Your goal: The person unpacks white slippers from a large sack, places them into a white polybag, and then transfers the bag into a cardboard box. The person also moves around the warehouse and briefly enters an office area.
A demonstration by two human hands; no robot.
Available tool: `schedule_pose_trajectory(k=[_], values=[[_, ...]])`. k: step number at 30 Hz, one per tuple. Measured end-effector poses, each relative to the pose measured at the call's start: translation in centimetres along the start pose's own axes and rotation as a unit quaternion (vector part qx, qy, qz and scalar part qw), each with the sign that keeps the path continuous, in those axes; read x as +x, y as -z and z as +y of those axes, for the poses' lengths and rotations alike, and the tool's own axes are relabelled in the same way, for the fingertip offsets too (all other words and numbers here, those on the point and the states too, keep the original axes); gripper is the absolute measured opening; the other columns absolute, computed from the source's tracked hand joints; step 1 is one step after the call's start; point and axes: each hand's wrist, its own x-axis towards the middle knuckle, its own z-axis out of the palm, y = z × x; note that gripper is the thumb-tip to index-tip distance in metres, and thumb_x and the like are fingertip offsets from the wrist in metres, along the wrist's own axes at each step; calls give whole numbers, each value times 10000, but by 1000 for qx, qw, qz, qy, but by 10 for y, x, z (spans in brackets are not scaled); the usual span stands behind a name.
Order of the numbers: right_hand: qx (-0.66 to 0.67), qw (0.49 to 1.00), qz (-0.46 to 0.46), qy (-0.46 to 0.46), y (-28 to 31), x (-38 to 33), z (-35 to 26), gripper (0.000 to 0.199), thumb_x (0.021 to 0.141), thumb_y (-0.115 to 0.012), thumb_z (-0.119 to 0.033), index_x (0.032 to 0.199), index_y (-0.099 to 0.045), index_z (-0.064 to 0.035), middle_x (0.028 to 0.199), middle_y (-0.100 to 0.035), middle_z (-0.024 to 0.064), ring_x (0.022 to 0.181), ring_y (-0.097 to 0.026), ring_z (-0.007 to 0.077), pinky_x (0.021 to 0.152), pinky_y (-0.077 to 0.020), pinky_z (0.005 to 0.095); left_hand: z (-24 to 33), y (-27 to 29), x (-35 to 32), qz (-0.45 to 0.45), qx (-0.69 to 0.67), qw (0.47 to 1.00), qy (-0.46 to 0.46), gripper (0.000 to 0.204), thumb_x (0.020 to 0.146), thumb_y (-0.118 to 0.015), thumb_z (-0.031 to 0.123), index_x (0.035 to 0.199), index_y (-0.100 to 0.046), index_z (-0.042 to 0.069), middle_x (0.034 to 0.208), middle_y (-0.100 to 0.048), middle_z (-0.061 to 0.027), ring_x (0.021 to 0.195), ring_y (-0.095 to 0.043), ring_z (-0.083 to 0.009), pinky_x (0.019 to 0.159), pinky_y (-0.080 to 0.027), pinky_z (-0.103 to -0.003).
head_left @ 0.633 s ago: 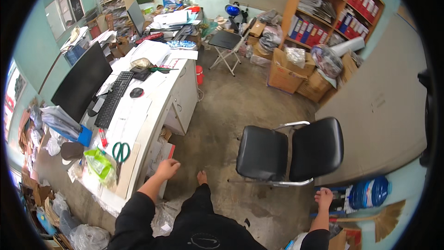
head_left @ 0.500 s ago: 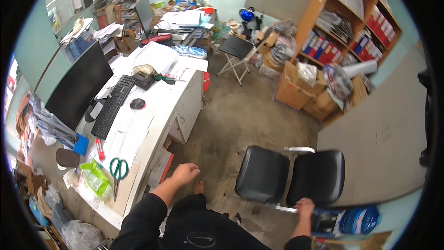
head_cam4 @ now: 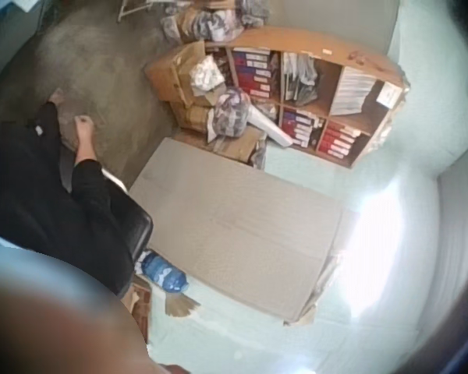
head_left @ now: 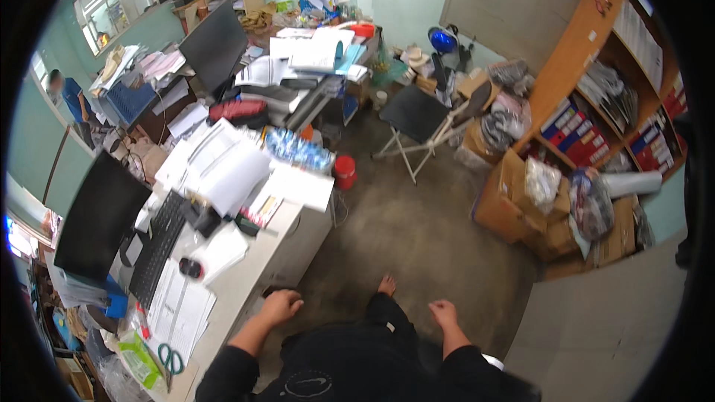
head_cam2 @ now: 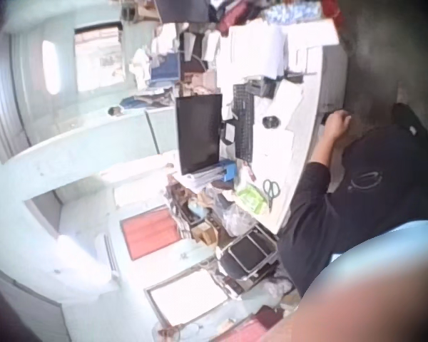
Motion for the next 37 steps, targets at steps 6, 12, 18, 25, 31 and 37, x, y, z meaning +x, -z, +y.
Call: schedule_pose_trajectory(k=[6, 12, 18, 25, 31, 37], values=[[-164, 888, -107, 416, -1, 203, -334, 446, 750, -755, -338, 1068, -650, -43, 1018, -677, 158, 987, -620, 357, 861, -496, 429, 132, 35, 101, 146, -229, 962, 22, 237, 906, -654, 191, 1080, -694, 36, 957, -714, -123, 818, -690, -203, 747, -531, -296], [-190, 872, -152, 424, -64, 270, -549, 382, 767, -702, -302, 1051, -669, -49, 1022, -669, 169, 1043, -602, 370, 907, -485, 438, 196, 95, 191, 203, -404, 892, -30, 230, 896, -659, 137, 1086, -680, 10, 968, -713, -99, 864, -689, -185, 764, -526, -284], [-275, 754, -191, 565, -147, 299, -685, 567, 755, -720, -317, 1207, -582, -5, 1222, -577, 211, 1176, -529, 375, 996, -446, 439, 195, 151, 242, 317, -310, 895, 45, 222, 869, -660, 72, 1073, -672, -17, 964, -717, -104, 862, -690, -172, 775, -529, -285], [-371, 659, -209, 620, -268, 366, -800, 868, 789, -725, -351, 1450, -293, 11, 1464, -337, 295, 1298, -400, 445, 1053, -386, 504, 262, 106, 298, 550, -428, 662, 277, 227, 918, -612, 84, 1104, -650, -43, 951, -699, -140, 880, -679, -202, 815, -550, -320], [-432, 659, -169, 593, -328, 371, -814, 654, 915, -549, -271, 1449, -328, 36, 1406, -385, 304, 1219, -424, 488, 989, -395, 560, 357, 108, 372, 511, -320, 659, 449, 215, 910, -629, 97, 1089, -674, -15, 1019, -699, -160, 900, -673, -251, 797, -523, -329], [-425, 669, -209, 573, -343, 378, -830, 616, 968, -445, -300, 1458, -309, 49, 1369, -442, 270, 1211, -433, 446, 965, -399, 564, 396, 120, 406, 457, -244, 682, 517, 234, 908, -644, 148, 1098, -679, 16, 1018, -688, -192, 945, -669, -306, 834, -517, -367]])
